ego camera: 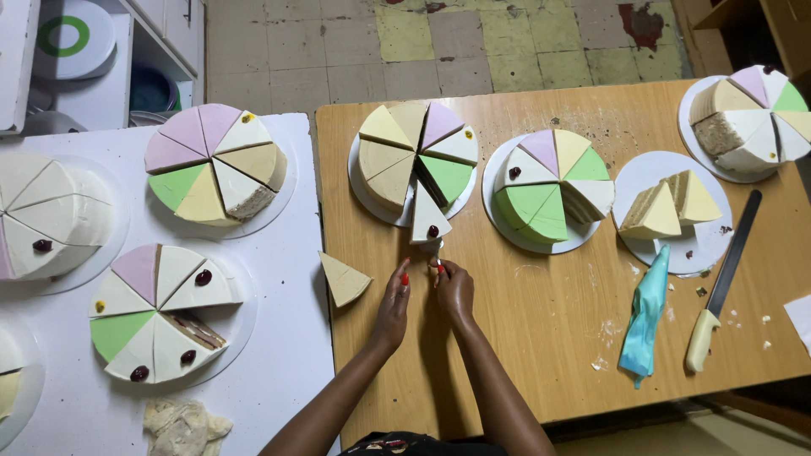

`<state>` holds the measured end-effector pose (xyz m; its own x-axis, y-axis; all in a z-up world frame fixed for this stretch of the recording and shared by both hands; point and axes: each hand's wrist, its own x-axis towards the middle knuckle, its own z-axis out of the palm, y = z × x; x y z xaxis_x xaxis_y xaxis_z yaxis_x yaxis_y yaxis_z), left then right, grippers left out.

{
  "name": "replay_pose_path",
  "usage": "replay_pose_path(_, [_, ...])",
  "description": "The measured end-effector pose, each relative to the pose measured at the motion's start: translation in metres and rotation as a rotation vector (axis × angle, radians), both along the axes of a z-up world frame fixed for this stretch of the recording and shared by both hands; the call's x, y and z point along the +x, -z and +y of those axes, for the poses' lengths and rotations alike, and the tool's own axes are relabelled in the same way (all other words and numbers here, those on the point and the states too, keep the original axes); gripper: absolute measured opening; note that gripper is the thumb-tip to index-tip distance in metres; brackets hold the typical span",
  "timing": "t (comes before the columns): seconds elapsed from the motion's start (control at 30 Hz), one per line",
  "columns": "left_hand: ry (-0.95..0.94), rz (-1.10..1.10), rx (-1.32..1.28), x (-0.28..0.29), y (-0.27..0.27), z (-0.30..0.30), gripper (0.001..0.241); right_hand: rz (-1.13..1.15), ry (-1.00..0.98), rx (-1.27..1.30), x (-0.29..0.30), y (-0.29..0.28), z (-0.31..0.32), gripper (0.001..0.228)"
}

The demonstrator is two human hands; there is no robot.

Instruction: The person prepares cake slices by using a cake server to lift individual slices from round cakes and placing them onto plates, while using a cloth to wipe the server between uses.

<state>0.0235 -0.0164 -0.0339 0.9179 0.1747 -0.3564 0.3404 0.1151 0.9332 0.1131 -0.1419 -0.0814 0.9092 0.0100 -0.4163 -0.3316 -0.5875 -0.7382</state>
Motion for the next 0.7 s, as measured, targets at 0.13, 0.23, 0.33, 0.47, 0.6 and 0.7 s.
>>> replay_pose_path(0.13, [-0.137, -0.065, -0.159, 0.027, 0.032, -0.007, 0.064, 0.008, -0.023, 0.021, 0.032, 0.031, 0.011, 0.028])
replay_pose_path(0.23, [-0.298, -0.014, -0.475, 0.061, 0.070, -0.009, 0.066, 0.023, -0.036, 0.030, 0.044, 0.020, 0.022, 0.029])
replay_pose_path(0.33, [-0.429, 0.012, -0.632, 0.087, 0.142, -0.011, 0.064, 0.009, -0.036, 0.058, 0.056, 0.038, 0.020, 0.030])
replay_pose_path(0.47, [-0.499, 0.052, -0.817, 0.113, 0.144, -0.011, 0.065, 0.031, -0.062, 0.061, 0.062, 0.035, 0.022, 0.031])
replay_pose_path(0.6, [-0.538, 0.143, -0.880, 0.120, 0.119, -0.006, 0.035, 0.028, -0.085, 0.118, 0.068, 0.040, 0.019, 0.033])
replay_pose_path(0.7, [-0.578, 0.171, -0.940, 0.125, 0.119, -0.003, 0.037, 0.026, -0.112, 0.131, 0.072, 0.045, 0.017, 0.035])
